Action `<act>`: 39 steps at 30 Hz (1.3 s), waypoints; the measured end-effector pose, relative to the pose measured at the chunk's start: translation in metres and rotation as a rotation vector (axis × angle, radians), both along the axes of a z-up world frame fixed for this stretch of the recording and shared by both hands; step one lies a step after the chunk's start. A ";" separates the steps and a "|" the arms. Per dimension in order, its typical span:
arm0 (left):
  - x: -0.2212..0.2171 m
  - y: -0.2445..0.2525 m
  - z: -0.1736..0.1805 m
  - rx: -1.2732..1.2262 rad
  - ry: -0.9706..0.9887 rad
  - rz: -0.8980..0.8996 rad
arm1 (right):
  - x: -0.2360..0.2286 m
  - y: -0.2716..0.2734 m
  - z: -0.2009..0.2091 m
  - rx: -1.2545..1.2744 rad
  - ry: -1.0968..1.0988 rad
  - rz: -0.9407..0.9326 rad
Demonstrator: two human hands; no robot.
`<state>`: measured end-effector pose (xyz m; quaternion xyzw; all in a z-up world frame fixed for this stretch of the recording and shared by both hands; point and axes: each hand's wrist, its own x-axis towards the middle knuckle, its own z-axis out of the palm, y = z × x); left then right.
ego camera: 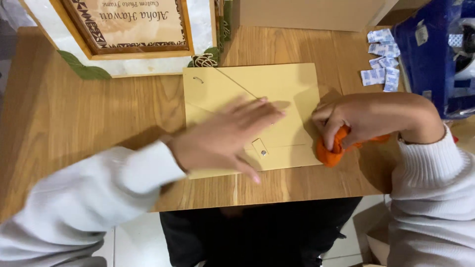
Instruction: The person wipes the front and back surfaces of a picture frame with an orange cloth and then picks up a clear plastic bag.
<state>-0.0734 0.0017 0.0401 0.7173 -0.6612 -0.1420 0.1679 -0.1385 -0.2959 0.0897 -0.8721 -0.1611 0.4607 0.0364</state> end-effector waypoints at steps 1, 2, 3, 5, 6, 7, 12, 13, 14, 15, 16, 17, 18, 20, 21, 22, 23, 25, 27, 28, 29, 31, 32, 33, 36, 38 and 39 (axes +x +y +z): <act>0.015 0.006 0.002 -0.003 0.001 0.000 | 0.000 -0.002 0.000 -0.003 0.001 0.000; 0.030 0.012 0.005 -0.132 -0.054 -0.046 | 0.002 -0.004 0.000 0.073 -0.050 -0.043; 0.045 0.019 0.007 -0.260 -0.108 -0.093 | 0.003 -0.005 0.000 0.149 -0.101 -0.086; 0.073 0.034 -0.001 -0.244 -0.204 -0.068 | 0.008 -0.001 0.001 0.189 -0.227 -0.200; 0.085 0.042 -0.006 -0.222 -0.286 -0.051 | 0.009 0.002 0.000 0.235 -0.340 -0.323; 0.089 0.051 -0.005 -0.219 -0.285 -0.045 | 0.013 -0.002 -0.008 0.237 -0.338 -0.317; 0.101 0.074 -0.012 -0.289 -0.208 0.104 | 0.016 0.003 -0.027 0.519 -0.843 0.019; 0.101 0.072 -0.017 -0.290 -0.210 0.106 | 0.012 0.014 -0.028 0.519 -0.843 0.022; 0.102 0.071 -0.022 -0.402 -0.284 0.067 | 0.009 0.026 -0.029 0.725 -0.781 0.093; 0.103 0.069 -0.027 -0.514 -0.357 0.027 | 0.006 0.037 -0.030 0.928 -0.711 0.165; 0.104 0.069 -0.029 -0.512 -0.357 0.029 | 0.002 0.051 -0.027 0.931 -0.709 0.165; 0.105 0.068 -0.032 -0.551 -0.371 0.031 | -0.002 0.064 -0.025 0.950 -0.705 0.199; 0.106 0.067 -0.034 -0.592 -0.387 0.032 | -0.006 0.076 -0.022 0.967 -0.702 0.233; 0.104 0.067 -0.039 -0.583 -0.340 0.053 | -0.002 0.077 -0.025 0.979 -0.792 0.272; 0.103 0.067 -0.042 -0.575 -0.292 0.072 | -0.001 0.078 -0.026 0.988 -0.882 0.310; 0.100 0.065 -0.042 -0.578 -0.294 0.071 | 0.001 0.072 -0.026 0.984 -0.884 0.312; 0.096 0.064 -0.041 -0.557 -0.306 0.109 | 0.002 0.066 -0.025 0.862 -0.877 0.255; 0.091 0.060 -0.040 -0.549 -0.320 0.156 | 0.010 0.061 -0.021 0.729 -0.865 0.211; 0.090 0.060 -0.040 -0.568 -0.383 0.156 | 0.022 0.066 -0.020 0.695 -0.821 0.307; 0.092 0.061 -0.042 -0.566 -0.382 0.159 | 0.029 0.073 -0.024 0.697 -0.819 0.308; 0.093 0.061 -0.044 -0.561 -0.348 0.157 | 0.036 0.079 -0.028 0.697 -0.829 0.369; 0.096 0.063 -0.041 -0.552 -0.318 0.159 | 0.050 0.095 -0.035 0.701 -0.840 0.435; 0.096 0.065 -0.036 -0.424 -0.254 0.172 | 0.055 0.105 -0.039 0.728 -0.932 0.355; 0.096 0.066 -0.031 -0.295 -0.190 0.185 | 0.060 0.114 -0.043 0.754 -1.022 0.273; 0.097 0.072 -0.017 -0.205 -0.132 0.235 | 0.076 0.124 -0.064 0.776 -1.156 0.213; 0.100 0.080 -0.018 -0.186 -0.176 0.286 | 0.068 0.118 -0.045 0.775 -1.040 0.241; 0.101 0.085 -0.020 -0.164 -0.216 0.333 | 0.064 0.116 -0.036 0.773 -0.922 0.264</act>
